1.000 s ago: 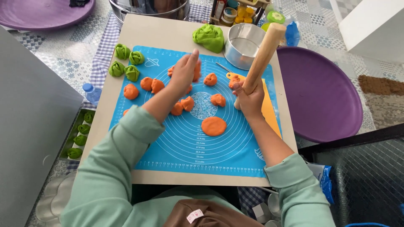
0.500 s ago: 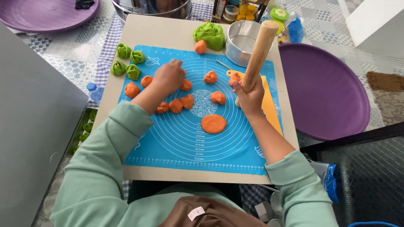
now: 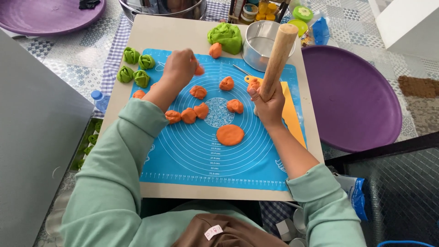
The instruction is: Flattening small dough balls with a rolling pin and shaping them into decorative forms on a silicone mat.
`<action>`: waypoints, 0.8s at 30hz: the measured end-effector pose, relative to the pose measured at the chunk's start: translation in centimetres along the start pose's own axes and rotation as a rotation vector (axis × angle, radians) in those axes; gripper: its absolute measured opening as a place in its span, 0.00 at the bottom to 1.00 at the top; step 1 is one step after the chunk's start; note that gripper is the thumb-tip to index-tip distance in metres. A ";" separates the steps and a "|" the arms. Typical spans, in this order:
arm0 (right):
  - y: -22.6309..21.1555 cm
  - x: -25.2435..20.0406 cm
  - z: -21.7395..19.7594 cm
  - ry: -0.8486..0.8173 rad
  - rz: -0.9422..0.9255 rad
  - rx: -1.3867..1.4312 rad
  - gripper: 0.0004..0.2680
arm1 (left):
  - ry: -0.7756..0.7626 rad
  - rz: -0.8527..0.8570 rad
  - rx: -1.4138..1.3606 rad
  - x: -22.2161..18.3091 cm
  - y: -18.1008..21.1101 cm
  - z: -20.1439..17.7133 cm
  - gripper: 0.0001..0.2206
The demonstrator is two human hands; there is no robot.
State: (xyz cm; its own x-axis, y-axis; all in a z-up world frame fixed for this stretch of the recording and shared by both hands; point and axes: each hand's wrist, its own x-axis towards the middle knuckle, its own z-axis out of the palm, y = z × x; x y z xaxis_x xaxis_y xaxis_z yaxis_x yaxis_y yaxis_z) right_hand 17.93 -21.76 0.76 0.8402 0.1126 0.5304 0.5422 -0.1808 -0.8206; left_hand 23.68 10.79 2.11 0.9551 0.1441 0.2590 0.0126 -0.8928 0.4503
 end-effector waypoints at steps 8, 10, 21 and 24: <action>-0.5 -0.2 0.1 0.033 0.012 -0.058 0.13 | -0.365 -0.095 -0.079 -4.3 6.3 -5.1 0.35; 0.0 0.0 -0.2 -0.008 -0.019 -0.031 0.13 | -0.421 -0.067 0.128 -5.9 6.4 -4.2 0.33; -1.4 -0.1 -0.1 -0.015 -0.033 -0.082 0.12 | -0.105 0.103 -0.061 -5.1 1.7 1.3 0.11; -1.3 0.0 -0.2 -0.015 -0.025 -0.089 0.12 | -0.131 0.080 0.017 -4.5 1.5 1.5 0.27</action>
State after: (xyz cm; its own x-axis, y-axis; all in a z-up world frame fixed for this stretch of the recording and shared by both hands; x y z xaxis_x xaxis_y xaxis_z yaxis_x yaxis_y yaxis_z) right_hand 17.24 -21.72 1.86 0.8265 0.1325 0.5472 0.5615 -0.2633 -0.7844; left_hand 19.85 8.15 0.33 0.9836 0.0165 0.1795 -0.0610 -0.9066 0.4176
